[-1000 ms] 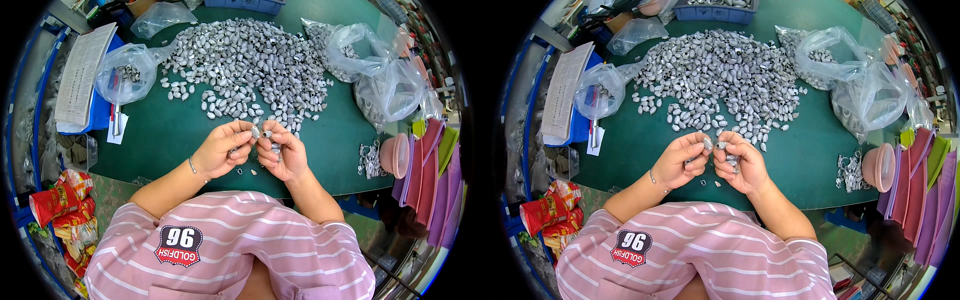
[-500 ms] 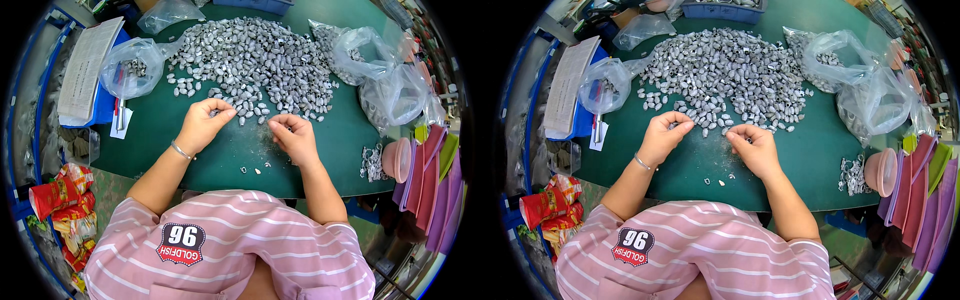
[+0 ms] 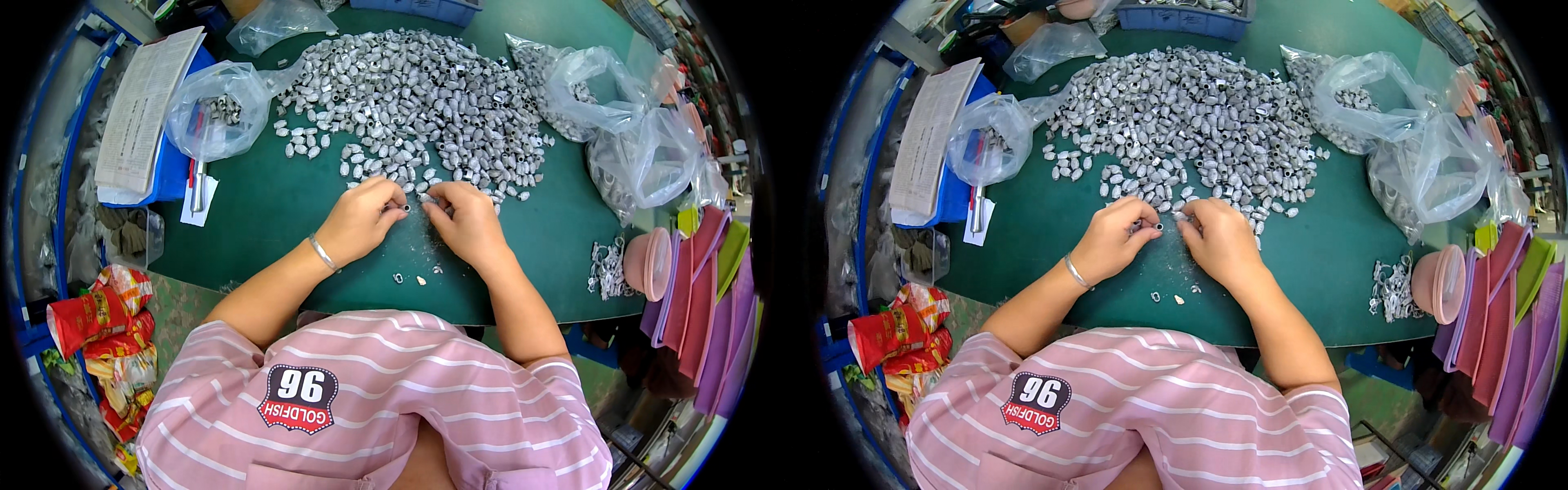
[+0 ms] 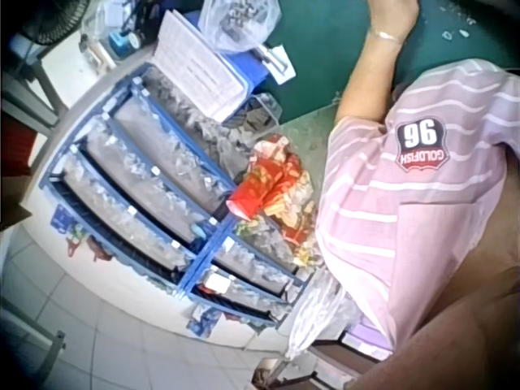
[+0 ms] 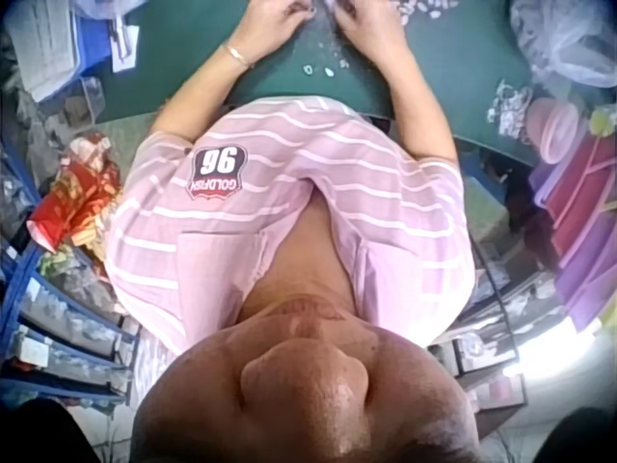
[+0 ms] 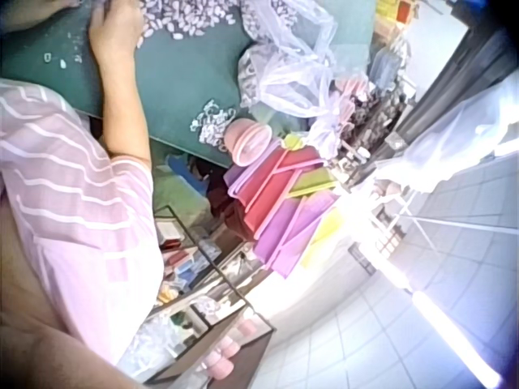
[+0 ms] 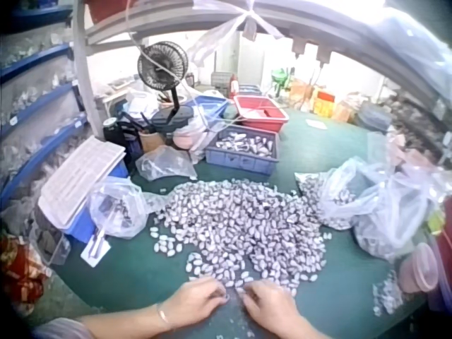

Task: The person sits at a green workbench and repeatedly picks up small cylindrical metal parts, inserts a smaller ring into each one, and places the assembled unit back into a large pile. The person occasionally gathers the pile with both hands and continues the repetitive assembly process.

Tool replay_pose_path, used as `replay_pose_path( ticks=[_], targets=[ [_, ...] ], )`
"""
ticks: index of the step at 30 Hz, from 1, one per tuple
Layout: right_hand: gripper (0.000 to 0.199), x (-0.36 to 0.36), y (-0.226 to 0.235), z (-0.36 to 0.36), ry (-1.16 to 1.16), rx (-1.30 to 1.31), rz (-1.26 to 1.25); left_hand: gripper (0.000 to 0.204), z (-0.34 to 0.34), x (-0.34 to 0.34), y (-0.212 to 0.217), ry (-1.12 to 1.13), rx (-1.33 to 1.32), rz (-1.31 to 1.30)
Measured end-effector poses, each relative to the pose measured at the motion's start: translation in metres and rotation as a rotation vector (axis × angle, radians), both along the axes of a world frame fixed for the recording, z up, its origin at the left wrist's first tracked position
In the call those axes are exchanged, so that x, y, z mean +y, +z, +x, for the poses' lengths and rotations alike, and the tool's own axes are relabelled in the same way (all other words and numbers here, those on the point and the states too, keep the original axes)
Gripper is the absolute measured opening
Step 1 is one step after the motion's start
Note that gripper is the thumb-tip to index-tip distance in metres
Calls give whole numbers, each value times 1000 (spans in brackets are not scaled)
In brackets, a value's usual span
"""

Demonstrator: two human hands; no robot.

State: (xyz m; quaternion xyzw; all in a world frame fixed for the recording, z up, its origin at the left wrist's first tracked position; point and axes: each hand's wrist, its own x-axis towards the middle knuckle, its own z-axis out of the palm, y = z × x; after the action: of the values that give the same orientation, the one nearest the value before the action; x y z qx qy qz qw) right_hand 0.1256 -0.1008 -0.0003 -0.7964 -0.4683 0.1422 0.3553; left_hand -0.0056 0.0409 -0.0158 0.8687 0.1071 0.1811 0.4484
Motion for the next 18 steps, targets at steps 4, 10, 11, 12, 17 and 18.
replay_pose_path(
  ticks=[4,10,11,12,17,18],
  targets=[
    [21,-11,1,3,124,306,244,15,-6,-6,12,-14,-208,-45],
    [21,-16,3,-4,182,531,348,17,-9,-16,23,-35,-290,-111],
    [21,-15,3,-6,188,521,367,17,-10,-18,23,-40,-293,-121],
    [22,-15,2,-9,192,510,386,17,-10,-19,23,-40,-298,-114],
    [23,-14,2,-18,166,828,361,17,-10,-18,22,-96,-305,-124],
    [23,-17,-1,-15,168,1003,345,17,-11,-17,22,-123,-284,-155]
  ],
)
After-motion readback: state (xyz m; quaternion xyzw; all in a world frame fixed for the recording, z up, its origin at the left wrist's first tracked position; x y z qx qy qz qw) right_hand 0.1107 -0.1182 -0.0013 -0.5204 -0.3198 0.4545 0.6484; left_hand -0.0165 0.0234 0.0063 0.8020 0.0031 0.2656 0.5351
